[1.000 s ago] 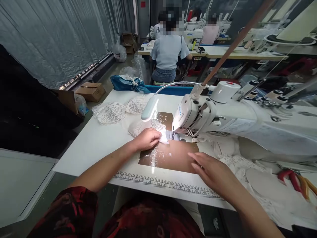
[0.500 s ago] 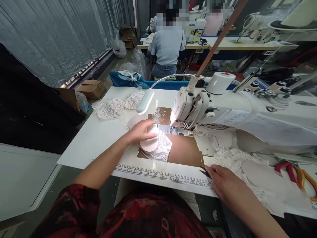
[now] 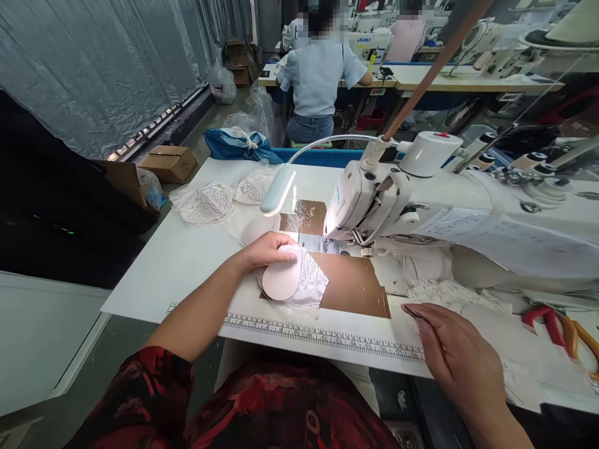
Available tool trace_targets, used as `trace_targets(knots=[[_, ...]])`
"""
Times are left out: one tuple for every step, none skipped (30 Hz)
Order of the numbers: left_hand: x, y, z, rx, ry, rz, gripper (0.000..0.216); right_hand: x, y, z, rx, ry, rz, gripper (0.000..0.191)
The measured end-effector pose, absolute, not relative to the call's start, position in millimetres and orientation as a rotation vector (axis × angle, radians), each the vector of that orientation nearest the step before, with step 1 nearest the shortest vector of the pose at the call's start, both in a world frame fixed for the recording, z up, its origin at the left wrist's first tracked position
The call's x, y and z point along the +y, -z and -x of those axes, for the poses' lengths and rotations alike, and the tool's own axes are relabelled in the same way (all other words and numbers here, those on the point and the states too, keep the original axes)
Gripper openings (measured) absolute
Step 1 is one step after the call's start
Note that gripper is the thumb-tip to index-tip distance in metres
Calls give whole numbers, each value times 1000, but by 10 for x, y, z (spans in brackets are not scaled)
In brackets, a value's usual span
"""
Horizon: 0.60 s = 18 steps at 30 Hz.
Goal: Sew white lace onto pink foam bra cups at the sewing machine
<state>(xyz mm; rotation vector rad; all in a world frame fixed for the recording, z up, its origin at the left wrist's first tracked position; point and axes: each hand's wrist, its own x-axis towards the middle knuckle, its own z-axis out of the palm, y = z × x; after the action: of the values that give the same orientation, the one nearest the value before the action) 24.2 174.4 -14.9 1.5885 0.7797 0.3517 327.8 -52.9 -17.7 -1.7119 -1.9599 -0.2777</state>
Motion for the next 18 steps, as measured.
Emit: trace_targets(knots=[[1738,147,-250,771,-345,-1551,32,-505,153,-3218,-1903,205,1709,21],[1729,144,-258,762,-337,-1514,32,-468,134,-3149,-1857,104,1710,22],[1717,139,-267,752,-324,-1481,32,-415,118,-3074,-1819,-17,1716,23],[1703,133,-276,743,-310,-1455,32,-348,104,-2994,-1795,-148,1713,24],[1687,126,-285,736,-296,-1434,32,-266,91,-2914,-1793,-277,1705,26],[1670,118,-293,727,-283,-1419,32,-171,78,-2837,-1803,-380,1690,29],[1654,112,-301,717,-274,-1411,32,-66,67,-2765,-1822,-453,1676,32],[1639,107,-308,705,-269,-1411,32,46,56,-2701,-1854,-515,1662,36],[1626,105,-314,691,-269,-1417,31,161,48,-2646,-1889,-583,1645,39],[1616,105,-321,680,-273,-1424,31,273,43,-2599,-1914,-643,1619,41],[1607,109,-327,671,-276,-1432,30,379,42,-2562,-1936,-694,1571,42],[1601,115,-333,662,-282,-1436,30,474,44,-2532,-1944,-731,1516,41],[1596,124,-339,651,-292,-1440,30,555,50,-2508,-1940,-756,1472,41],[1594,135,-345,637,-307,-1444,31,621,59,-2489,-1929,-781,1435,39],[1592,147,-350,619,-325,-1451,31,669,71,-2474,-1908,-808,1413,38],[1591,159,-355,598,-340,-1461,32,702,84,-2463,-1882,-841,1401,37],[1590,172,-359,580,-353,-1470,32,722,99,-2455,-1852,-879,1392,36],[1590,185,-364,566,-358,-1477,33,730,113,-2449,-1822,-918,1386,36]])
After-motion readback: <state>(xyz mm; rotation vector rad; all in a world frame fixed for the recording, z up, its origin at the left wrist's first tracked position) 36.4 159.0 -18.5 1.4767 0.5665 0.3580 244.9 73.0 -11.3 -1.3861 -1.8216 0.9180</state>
